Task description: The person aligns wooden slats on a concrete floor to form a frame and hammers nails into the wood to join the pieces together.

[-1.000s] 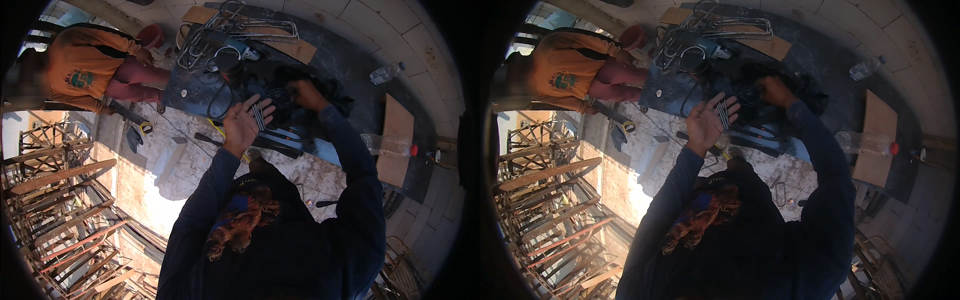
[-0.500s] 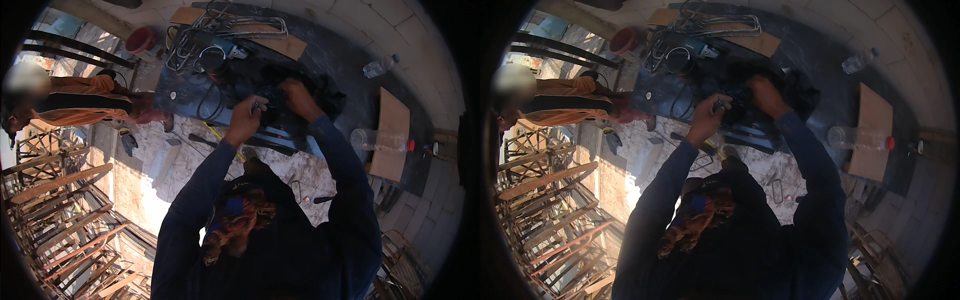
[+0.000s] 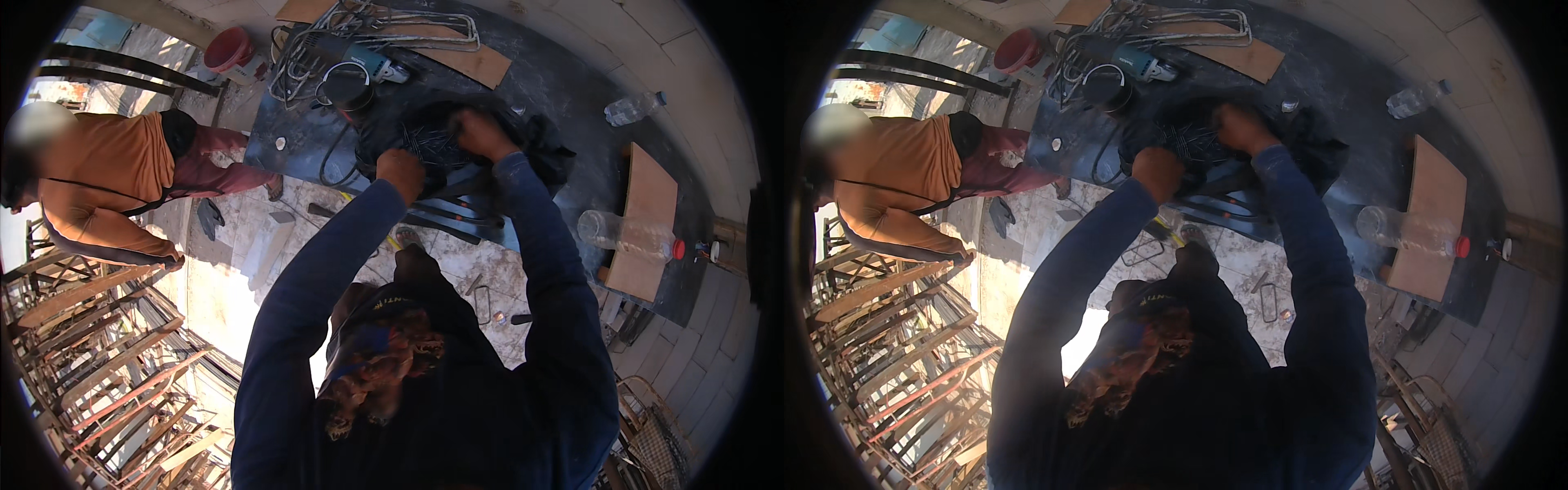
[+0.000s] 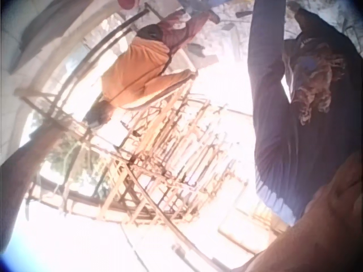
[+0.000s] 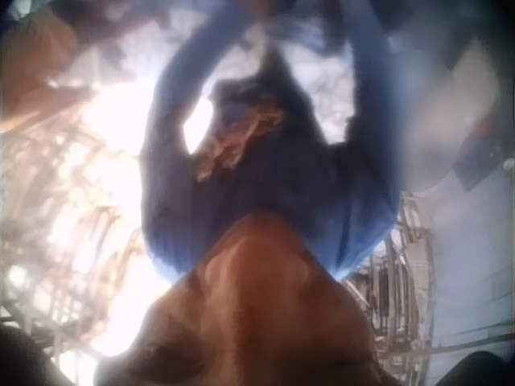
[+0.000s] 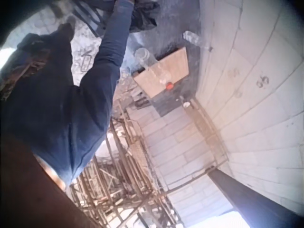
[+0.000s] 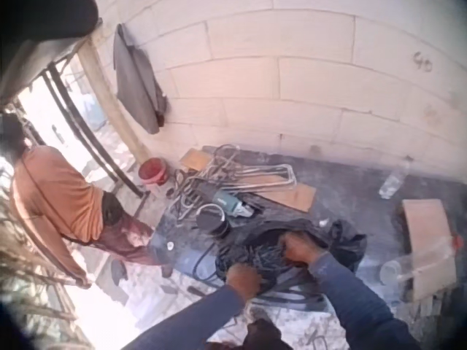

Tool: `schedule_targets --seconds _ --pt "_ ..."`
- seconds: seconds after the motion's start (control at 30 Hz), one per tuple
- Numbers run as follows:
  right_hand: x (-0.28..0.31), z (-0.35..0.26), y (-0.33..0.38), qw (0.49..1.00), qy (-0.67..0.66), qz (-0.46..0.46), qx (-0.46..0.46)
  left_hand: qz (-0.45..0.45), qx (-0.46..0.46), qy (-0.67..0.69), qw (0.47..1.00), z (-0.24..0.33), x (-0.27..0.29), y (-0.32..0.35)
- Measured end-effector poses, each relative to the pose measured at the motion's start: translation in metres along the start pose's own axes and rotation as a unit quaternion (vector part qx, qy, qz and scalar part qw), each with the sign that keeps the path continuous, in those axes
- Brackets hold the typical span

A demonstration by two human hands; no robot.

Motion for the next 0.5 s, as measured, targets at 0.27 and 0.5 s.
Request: schedule_targets --seconds 0.27,0.5 --pt "-0.074 0.000 -0.042 0.996 0.078 -0.013 0.044 0.017 0.005 -0.032 0.999 -0.016 -0.015 0.002" --pt "-0.102 0.006 -0.061 0.988 0.113 -0.106 -0.001 0.007 0.039 0.008 0.999 -0.030 -0.013 0.007"
Point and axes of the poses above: each hand's wrist, its own y-axis away from the middle knuckle, its own x-axis out of the back of the hand, z = x × y, the point moved 7 cm from there along -y, towards the middle knuckle, and after that the axes turned 12 degrees about -z, right-handed, at the moved point
